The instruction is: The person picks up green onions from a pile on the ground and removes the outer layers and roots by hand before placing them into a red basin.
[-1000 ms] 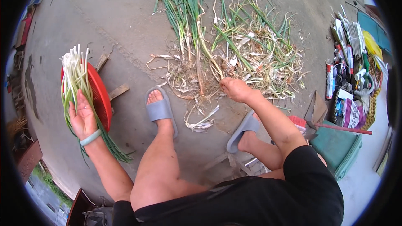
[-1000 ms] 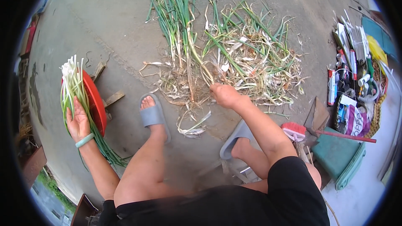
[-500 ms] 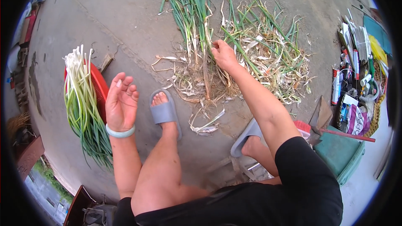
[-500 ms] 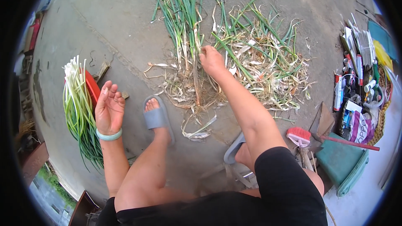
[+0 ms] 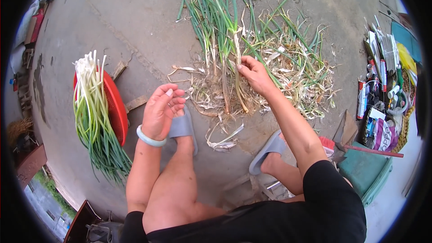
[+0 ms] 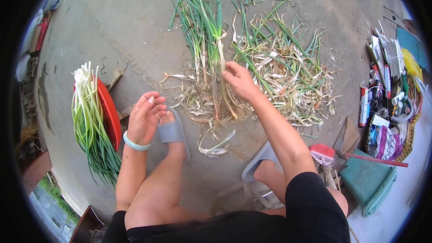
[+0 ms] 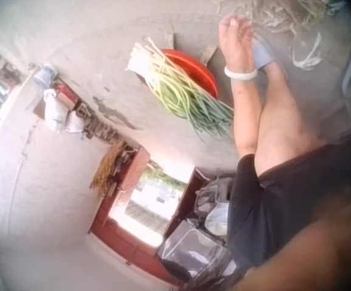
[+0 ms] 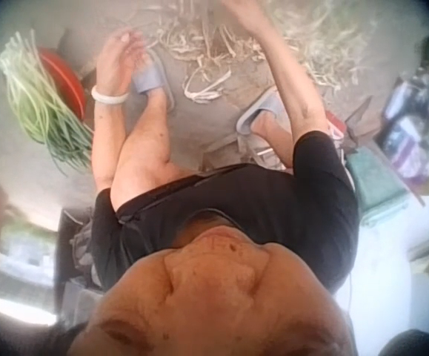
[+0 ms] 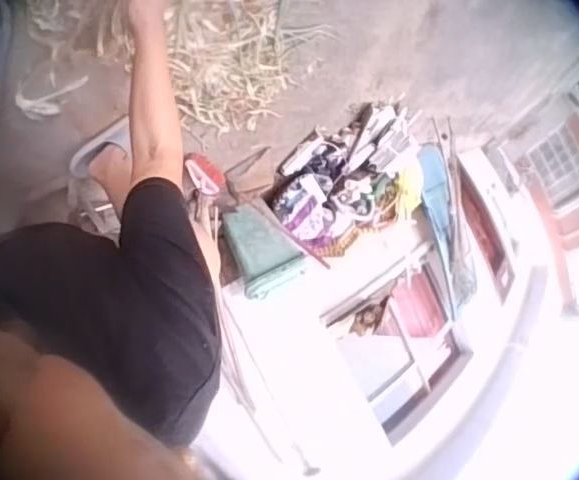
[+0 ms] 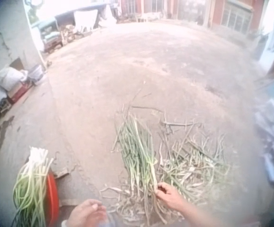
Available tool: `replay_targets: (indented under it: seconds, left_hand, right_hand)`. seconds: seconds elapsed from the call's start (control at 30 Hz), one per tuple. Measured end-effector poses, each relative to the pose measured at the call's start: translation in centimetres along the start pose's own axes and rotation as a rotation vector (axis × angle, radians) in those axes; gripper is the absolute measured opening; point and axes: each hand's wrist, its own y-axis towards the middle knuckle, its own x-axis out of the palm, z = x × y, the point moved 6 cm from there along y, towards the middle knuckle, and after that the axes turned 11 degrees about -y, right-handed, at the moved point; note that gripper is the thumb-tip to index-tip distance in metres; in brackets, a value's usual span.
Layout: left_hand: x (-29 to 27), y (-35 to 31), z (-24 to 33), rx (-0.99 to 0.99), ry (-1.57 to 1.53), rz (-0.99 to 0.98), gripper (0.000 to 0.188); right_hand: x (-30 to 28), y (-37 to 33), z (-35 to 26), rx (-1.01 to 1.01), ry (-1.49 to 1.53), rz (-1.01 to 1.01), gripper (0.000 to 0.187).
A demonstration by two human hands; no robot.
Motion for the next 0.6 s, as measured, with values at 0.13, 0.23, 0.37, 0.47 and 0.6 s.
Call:
replay_targets:
  seconds: [0.13, 0.23, 0.37, 0.47, 0.6]
  left_hand:
    - [1.9, 0.6, -0.7, -0.013, 0.16, -0.031, 0.02]
    - [5.0, 0.2, 0.6, 0.071, 0.304, -0.083, 0.019]
    - [12.4, -1.8, 4.4, 0.248, 0.49, -0.231, 0.022]
    - [17.0, -2.5, 7.0, 0.412, 0.632, -0.188, 0.027]
    - [20.4, -4.2, 8.1, 0.342, 0.64, -0.155, 0.032]
  right_hand:
    - [0.2, -2.8, -3.1, -0.065, 0.089, -0.074, 0.023]
    - [0.1, -3.7, -6.1, -0.169, 0.165, -0.111, 0.022]
    - [-0.4, -5.5, -10.0, -0.292, 0.016, -0.048, 0.019]
    - [-1.0, -7.7, -13.9, -0.375, -0.186, -0.027, 0.017]
    - [-1.9, -11.2, -19.8, -0.497, -0.393, -0.051, 0.019]
